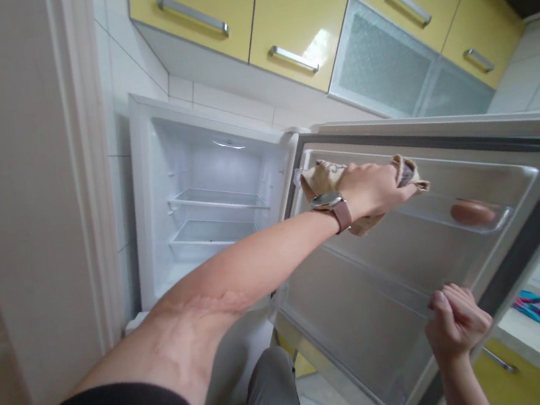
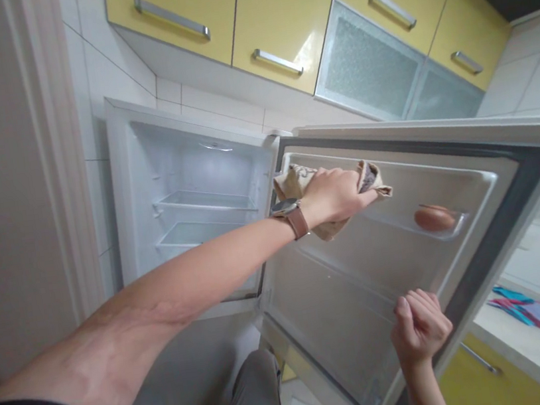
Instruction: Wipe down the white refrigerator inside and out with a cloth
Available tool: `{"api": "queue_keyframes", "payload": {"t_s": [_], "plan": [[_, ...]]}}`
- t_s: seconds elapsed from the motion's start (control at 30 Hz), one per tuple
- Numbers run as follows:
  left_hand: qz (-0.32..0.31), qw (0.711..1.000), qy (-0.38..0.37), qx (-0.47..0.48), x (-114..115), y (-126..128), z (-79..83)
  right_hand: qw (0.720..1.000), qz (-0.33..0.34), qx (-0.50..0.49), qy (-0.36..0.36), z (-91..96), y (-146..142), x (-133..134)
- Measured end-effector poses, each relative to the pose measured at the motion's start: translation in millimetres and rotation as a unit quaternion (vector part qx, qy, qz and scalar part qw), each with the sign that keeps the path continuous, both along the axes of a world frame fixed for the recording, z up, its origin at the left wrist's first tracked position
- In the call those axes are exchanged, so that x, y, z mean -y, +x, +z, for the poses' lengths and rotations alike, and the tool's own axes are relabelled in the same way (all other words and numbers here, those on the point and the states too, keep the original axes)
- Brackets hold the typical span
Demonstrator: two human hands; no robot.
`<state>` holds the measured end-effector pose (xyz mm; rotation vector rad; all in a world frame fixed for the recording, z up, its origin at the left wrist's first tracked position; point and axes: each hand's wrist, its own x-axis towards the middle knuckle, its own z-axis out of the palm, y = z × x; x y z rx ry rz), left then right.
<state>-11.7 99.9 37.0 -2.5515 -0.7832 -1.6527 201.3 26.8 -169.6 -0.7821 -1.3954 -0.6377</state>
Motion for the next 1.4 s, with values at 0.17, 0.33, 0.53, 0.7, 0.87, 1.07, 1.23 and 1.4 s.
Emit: {"api": "queue_keyframes", "payload": {"t_s": [0.17, 0.33, 0.53, 0.7, 0.87, 1.07, 1.23, 1.4], "plan": [[-0.005, 0.998, 0.009, -0.069, 9, 15, 4.6, 1.0, 0.005, 0.013, -0.006, -1.0, 13, -9], [-0.037, 0.998, 0.019, -0.056, 2, 2, 2.8, 0.999, 0.014, 0.03, -0.006, -3.4, 28, -18], [-0.057, 0.997, 0.032, -0.044, -1, -11, -0.5, 0.997, -0.051, 0.061, 0.017, -4.9, 50, -34], [-0.029, 0.996, 0.076, -0.028, 5, -35, -4.6, 0.975, -0.202, 0.069, 0.059, 14.9, 58, -34], [0.083, 0.992, 0.073, 0.065, -9, -80, -59.5, 0.956, -0.188, 0.157, 0.164, 83.2, 21, -6], [0.109, 0.986, -0.019, -0.125, -58, -107, -165.1, 0.921, -0.223, 0.318, -0.017, 184.2, -61, -8], [0.116, 0.977, -0.082, -0.157, -77, -103, -178.9, 0.827, -0.337, 0.364, -0.264, 230.4, -115, -37], [0.119, 0.977, -0.1, -0.147, -77, -103, -171.8, 0.805, -0.319, 0.392, -0.311, 241.9, -141, -68]]}}
